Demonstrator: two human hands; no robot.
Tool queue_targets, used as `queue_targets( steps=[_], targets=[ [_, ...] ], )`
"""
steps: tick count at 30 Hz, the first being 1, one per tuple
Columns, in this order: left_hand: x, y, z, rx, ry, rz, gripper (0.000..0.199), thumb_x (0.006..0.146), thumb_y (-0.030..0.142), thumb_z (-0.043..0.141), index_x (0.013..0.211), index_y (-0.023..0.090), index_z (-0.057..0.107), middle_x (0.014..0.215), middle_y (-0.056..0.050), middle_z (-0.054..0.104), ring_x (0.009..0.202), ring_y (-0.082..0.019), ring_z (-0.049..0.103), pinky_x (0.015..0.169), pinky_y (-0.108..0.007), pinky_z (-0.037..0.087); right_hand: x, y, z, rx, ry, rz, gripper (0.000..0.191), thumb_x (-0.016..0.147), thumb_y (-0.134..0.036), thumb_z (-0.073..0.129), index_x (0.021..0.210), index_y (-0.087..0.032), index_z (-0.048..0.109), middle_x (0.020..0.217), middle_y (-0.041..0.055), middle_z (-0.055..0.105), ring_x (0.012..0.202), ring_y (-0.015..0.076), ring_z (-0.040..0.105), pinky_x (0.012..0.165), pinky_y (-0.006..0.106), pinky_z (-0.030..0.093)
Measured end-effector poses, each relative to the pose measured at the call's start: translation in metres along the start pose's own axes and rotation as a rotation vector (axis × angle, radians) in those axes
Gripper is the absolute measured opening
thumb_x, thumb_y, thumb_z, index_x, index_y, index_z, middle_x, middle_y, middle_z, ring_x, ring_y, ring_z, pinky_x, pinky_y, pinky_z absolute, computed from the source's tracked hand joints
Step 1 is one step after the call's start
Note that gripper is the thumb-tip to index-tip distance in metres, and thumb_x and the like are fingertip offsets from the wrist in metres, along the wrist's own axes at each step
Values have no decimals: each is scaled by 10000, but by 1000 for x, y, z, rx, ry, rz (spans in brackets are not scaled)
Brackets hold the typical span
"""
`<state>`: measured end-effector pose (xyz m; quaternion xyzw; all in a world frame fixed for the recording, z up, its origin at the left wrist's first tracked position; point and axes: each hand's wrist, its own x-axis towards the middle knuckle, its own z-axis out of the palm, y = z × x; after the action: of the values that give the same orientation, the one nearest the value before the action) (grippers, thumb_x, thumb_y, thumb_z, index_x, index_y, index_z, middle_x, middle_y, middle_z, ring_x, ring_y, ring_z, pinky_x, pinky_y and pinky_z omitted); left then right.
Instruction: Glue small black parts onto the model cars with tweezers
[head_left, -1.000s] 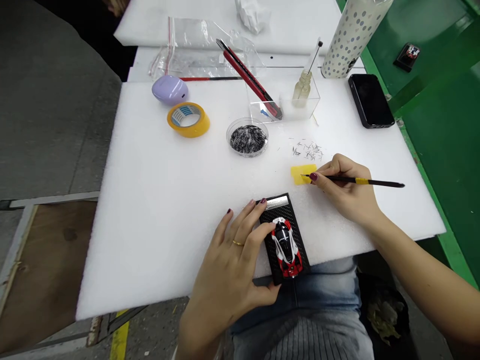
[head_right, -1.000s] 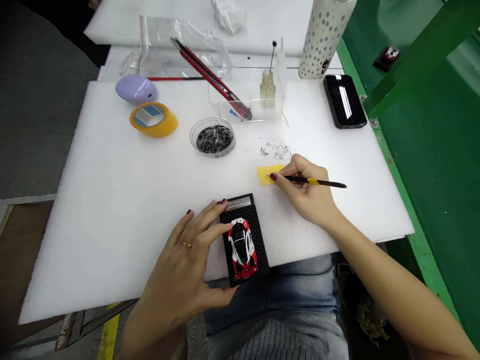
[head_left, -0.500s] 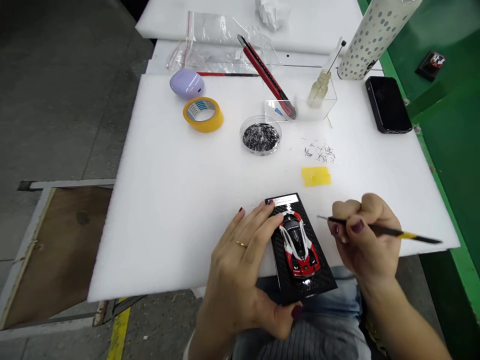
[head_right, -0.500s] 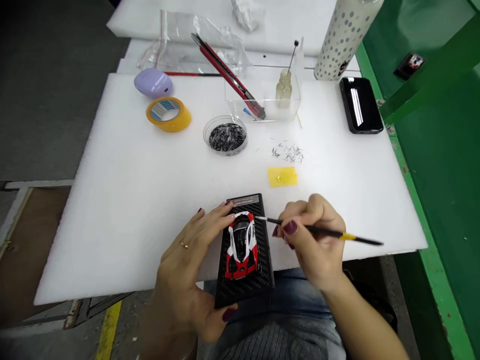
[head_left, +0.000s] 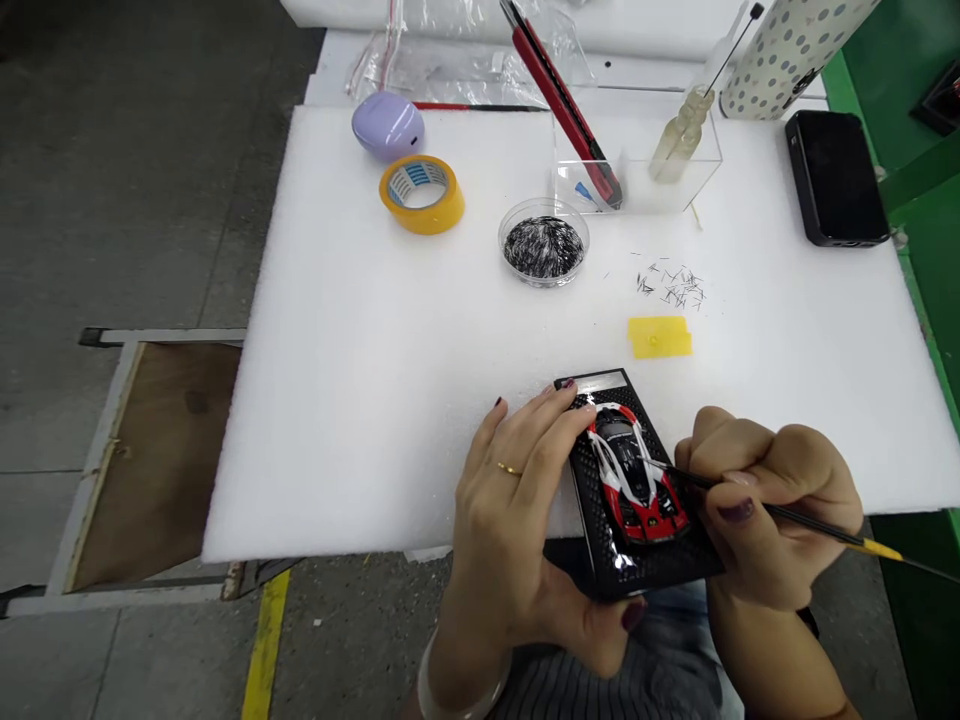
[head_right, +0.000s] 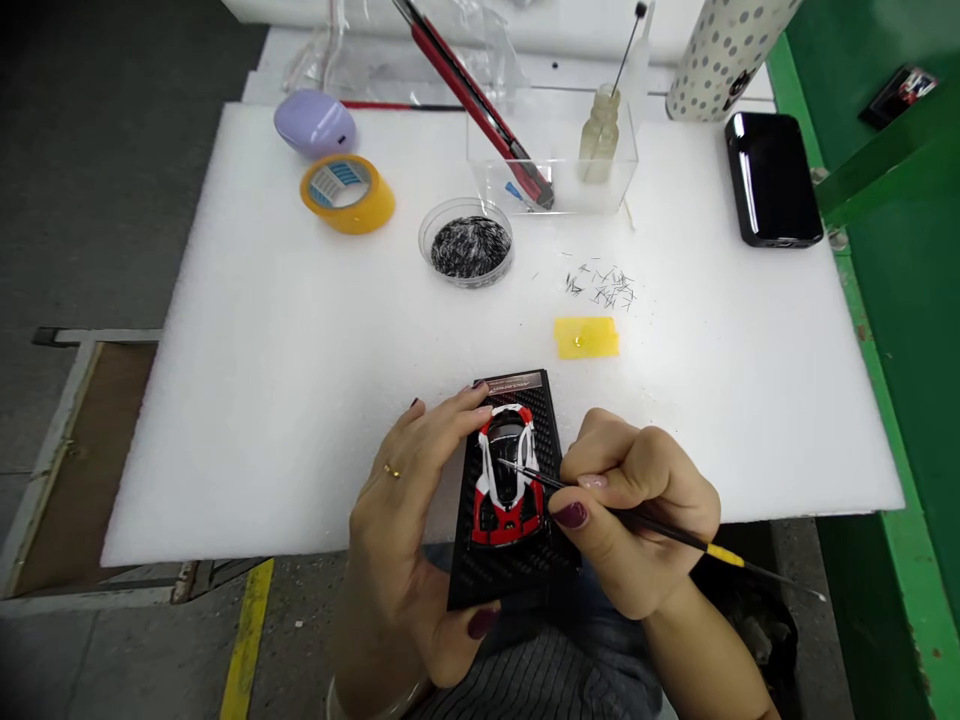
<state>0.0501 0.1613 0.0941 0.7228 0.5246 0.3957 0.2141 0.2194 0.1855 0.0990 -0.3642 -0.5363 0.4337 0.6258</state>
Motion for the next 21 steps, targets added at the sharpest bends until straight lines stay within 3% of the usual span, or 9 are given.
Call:
queue_targets(
  steps=[8, 13, 16, 21],
  targets=[
    [0, -2, 0, -31, -4, -1, 812, 818, 712, 495, 1383, 129, 504, 1443, -156, 570, 1343, -336, 538, 1227, -504, 282, 1, 1, 2, 58, -11, -12, 211, 888, -80, 656, 797, -202, 511, 657, -12, 514, 581, 128, 431, 494, 304, 345],
    [0, -4, 0, -27, 21, -23, 824, 828, 772, 473, 1316, 110, 519, 1292, -151, 550, 1218, -291, 538, 1060, -421, 443, 1, -2, 3, 48, 18, 8, 197, 893, -90, 664, 793, -196, 533, 649, -12, 513, 582, 121, 435, 499, 291, 358],
    [0, -5, 1, -31, 55, -7, 810, 832, 778, 469, 1275, 104, 543, 1193, -124, 552, 1127, -264, 546, 992, -398, 454, 1, 0, 4, 26, 42, -2, 193, 883, -97, 679, 798, -192, 534, 648, -12, 517, 571, 116, 433, 478, 278, 354],
    [-1, -5, 1, -50, 61, -8, 785, 840, 743, 492, 1266, 86, 555, 1193, -122, 545, 1121, -257, 547, 970, -396, 450, 2, 2, 3, -24, -13, -52, 240, 900, -123, 663, 768, -202, 479, 630, -20, 509, 549, 112, 431, 474, 280, 347]
  ],
)
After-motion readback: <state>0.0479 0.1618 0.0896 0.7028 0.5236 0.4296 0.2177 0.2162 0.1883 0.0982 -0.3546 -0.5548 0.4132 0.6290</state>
